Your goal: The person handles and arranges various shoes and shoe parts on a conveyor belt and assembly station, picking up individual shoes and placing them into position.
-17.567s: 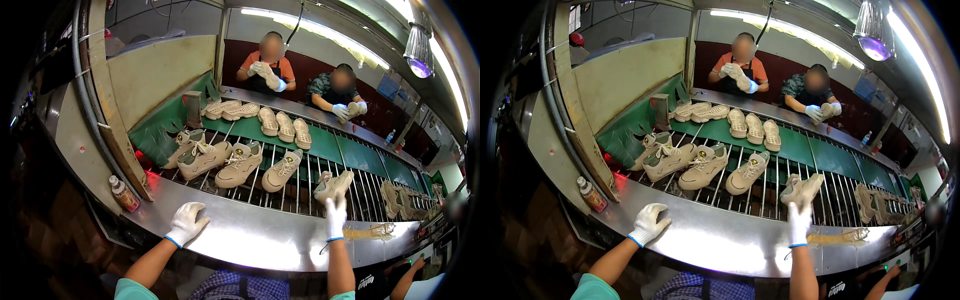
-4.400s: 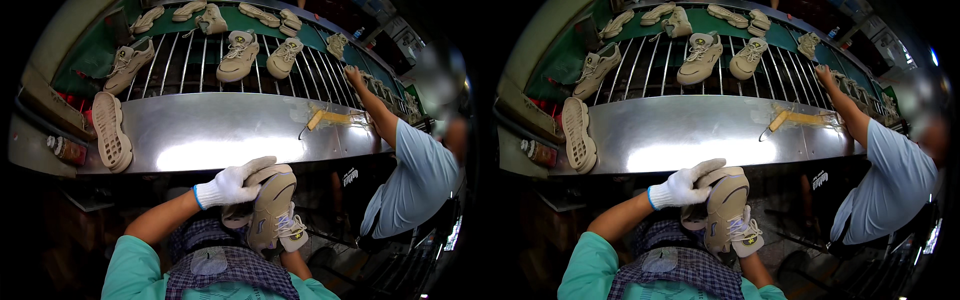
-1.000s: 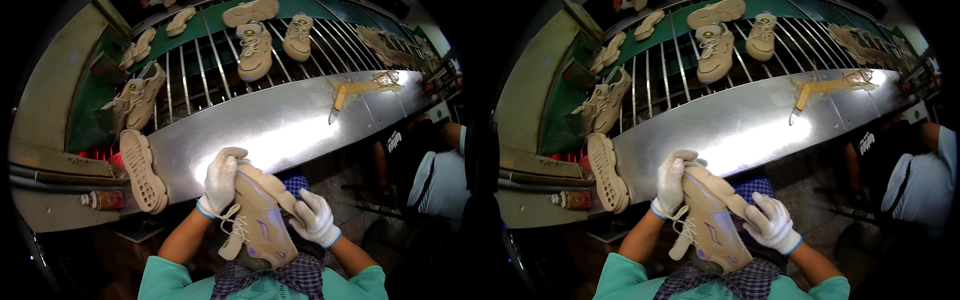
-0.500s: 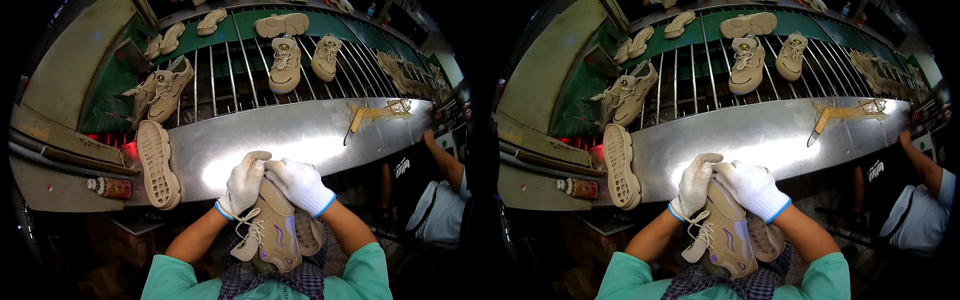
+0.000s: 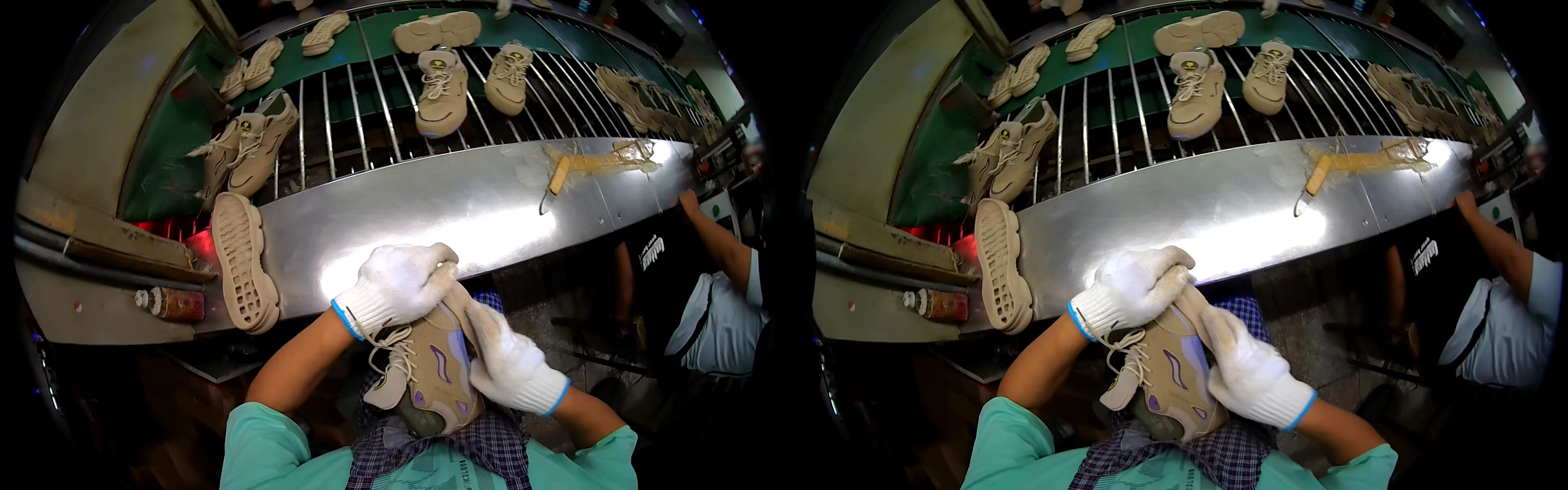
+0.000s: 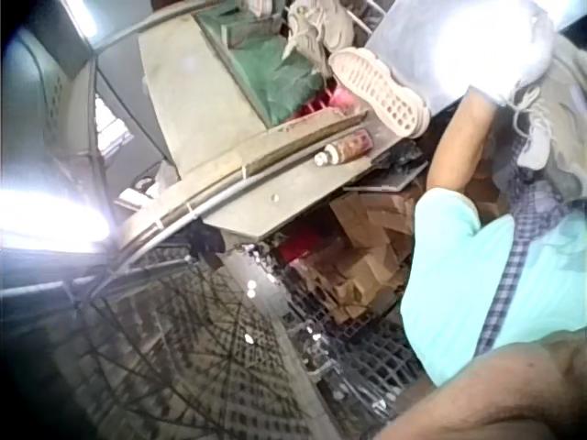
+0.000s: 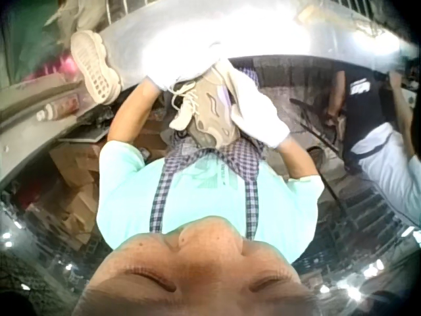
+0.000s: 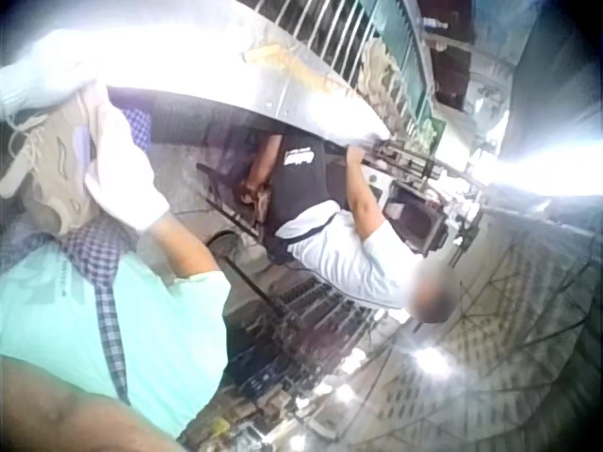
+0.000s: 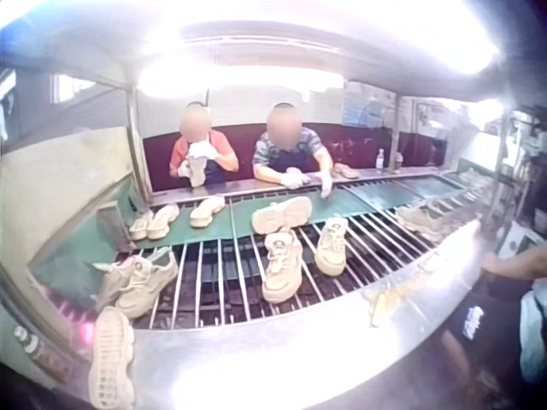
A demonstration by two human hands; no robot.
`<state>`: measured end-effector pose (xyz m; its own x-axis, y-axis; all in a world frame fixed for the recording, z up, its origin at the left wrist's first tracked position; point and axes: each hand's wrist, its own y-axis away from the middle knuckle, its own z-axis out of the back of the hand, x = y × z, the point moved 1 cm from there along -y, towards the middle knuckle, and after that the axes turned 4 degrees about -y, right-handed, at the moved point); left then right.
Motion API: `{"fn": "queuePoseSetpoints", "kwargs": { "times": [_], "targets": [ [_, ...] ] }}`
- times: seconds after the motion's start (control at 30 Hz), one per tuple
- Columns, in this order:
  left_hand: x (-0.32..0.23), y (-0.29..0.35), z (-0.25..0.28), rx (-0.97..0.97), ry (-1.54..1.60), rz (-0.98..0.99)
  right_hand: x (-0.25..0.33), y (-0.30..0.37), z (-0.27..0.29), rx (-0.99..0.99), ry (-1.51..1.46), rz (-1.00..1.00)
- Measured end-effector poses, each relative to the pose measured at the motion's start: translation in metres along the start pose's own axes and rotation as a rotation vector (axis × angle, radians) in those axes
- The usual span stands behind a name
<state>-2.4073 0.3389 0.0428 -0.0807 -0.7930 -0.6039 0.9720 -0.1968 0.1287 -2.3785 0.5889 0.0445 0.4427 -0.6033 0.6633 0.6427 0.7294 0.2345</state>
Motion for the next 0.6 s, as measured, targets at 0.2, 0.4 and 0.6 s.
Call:
{"fn": "queuePoseSetpoints", "kwargs": {
  "times": [0.2, 0.4, 0.6],
  "targets": [
    [0.012, 0.002, -0.009, -0.178, -0.004, -0.1, -0.024, -0.046, -0.01, -0.442, -0.007, 0.259],
    [0.008, 0.002, -0.004, -0.229, 0.004, 0.038, 0.009, -0.046, 0.012, -0.101, -0.003, 0.186],
    [0.012, 0.008, -0.011, -0.277, 0.007, -0.025, 0.008, -0.039, 0.019, 0.002, 0.086, 0.372]
  ]
}}
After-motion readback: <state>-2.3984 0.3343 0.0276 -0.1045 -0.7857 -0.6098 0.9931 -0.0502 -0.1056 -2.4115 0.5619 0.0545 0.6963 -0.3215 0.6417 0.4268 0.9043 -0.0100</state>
